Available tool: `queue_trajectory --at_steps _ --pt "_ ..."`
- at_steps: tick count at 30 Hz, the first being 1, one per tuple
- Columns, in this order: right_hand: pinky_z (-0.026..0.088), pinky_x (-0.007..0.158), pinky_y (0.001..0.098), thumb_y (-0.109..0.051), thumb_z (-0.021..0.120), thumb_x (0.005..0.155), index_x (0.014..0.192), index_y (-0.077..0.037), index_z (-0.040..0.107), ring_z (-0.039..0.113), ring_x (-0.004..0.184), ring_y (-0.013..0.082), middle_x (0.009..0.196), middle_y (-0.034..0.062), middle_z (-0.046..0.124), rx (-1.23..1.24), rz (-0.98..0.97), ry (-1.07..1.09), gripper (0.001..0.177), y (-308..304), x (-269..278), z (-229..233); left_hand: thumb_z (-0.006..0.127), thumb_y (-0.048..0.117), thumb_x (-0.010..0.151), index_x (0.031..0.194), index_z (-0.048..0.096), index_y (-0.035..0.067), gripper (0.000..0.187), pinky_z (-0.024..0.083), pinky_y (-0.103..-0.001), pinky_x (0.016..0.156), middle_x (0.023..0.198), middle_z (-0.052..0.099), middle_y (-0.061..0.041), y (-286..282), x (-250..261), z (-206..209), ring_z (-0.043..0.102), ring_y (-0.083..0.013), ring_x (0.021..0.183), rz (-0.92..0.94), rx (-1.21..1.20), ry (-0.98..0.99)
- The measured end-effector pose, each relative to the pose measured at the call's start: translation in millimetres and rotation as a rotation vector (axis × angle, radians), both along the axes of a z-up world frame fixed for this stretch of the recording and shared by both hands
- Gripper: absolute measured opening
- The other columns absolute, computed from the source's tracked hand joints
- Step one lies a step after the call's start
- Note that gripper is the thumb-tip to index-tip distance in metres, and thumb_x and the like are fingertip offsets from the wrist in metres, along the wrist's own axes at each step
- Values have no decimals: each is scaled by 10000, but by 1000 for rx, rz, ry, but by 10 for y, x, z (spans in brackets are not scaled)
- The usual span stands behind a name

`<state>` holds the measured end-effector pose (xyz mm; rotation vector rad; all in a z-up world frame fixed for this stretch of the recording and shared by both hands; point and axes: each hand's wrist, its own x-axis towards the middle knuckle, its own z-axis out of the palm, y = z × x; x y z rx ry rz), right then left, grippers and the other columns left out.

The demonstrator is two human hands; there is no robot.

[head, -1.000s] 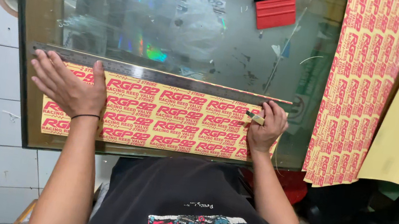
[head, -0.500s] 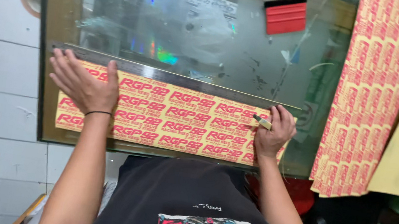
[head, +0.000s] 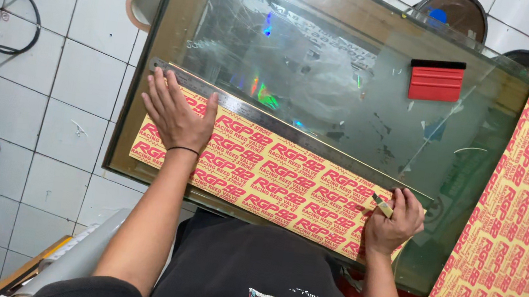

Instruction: The person uses a metal ruler and a utility knife to cut a sheet of red and yellow stickers on a glass table. They align the ruler, slice through the material, and then use a red squeegee to smooth the cut sticker sheet.

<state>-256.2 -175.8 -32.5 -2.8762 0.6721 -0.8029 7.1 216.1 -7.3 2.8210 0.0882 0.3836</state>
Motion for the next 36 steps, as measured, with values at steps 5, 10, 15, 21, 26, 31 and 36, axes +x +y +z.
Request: queue_trajectory --at_steps 5,10,15,21,26,31,36 --pt "428 980 405 -68 670 956 1119 -114 796 649 1174 282 1237 47 719 -12 -3 3 211 -3 -8 -37 654 661 895 1467 459 -57 938 274 -636 1162 1559 394 -282 8 0 -20 358 -472 1461 8 0 16" --pt "420 981 408 -54 660 932 1123 -101 788 645 1175 287 1245 57 715 -6 2 -6 235 -6 -23 -45 628 682 916 1484 449 -46 940 261 -634 1172 1576 380 -276 -2 -5 1 338 -464 1477 13 0 51" --pt "425 999 420 -53 669 920 1125 -119 792 643 1182 282 1250 43 715 -33 -12 5 248 -35 -53 -111 619 699 921 1484 452 -48 950 258 -641 1171 1574 386 -284 6 -4 5 342 -472 1473 11 -10 62" --pt "426 990 423 -45 666 921 1132 -121 791 636 1186 293 1248 54 708 -15 -28 23 257 15 -17 -40 635 719 899 1474 471 -49 974 269 -628 1164 1574 392 -275 23 -6 -53 353 -468 1467 7 8 34" --pt "424 972 452 -67 666 896 1177 -131 769 625 1155 316 1222 55 685 49 -70 60 306 -64 3 -37 659 845 770 1458 490 -75 1161 287 -603 1166 1544 434 -295 -1 -2 94 395 -473 1439 -2 -8 9" --pt "488 897 511 -79 550 1089 1267 21 689 648 1024 493 1119 274 678 385 80 -37 248 401 1242 540 640 898 717 1490 455 -79 1260 305 -637 1152 1580 402 -288 33 -30 133 372 -482 1461 12 -60 122" --pt "533 777 608 -183 556 1040 1394 -86 490 666 951 557 968 303 690 646 738 382 373 1477 2546 653 623 890 708 1509 435 -69 1264 275 -682 1157 1608 373 -269 31 21 154 344 -471 1486 7 -44 197"
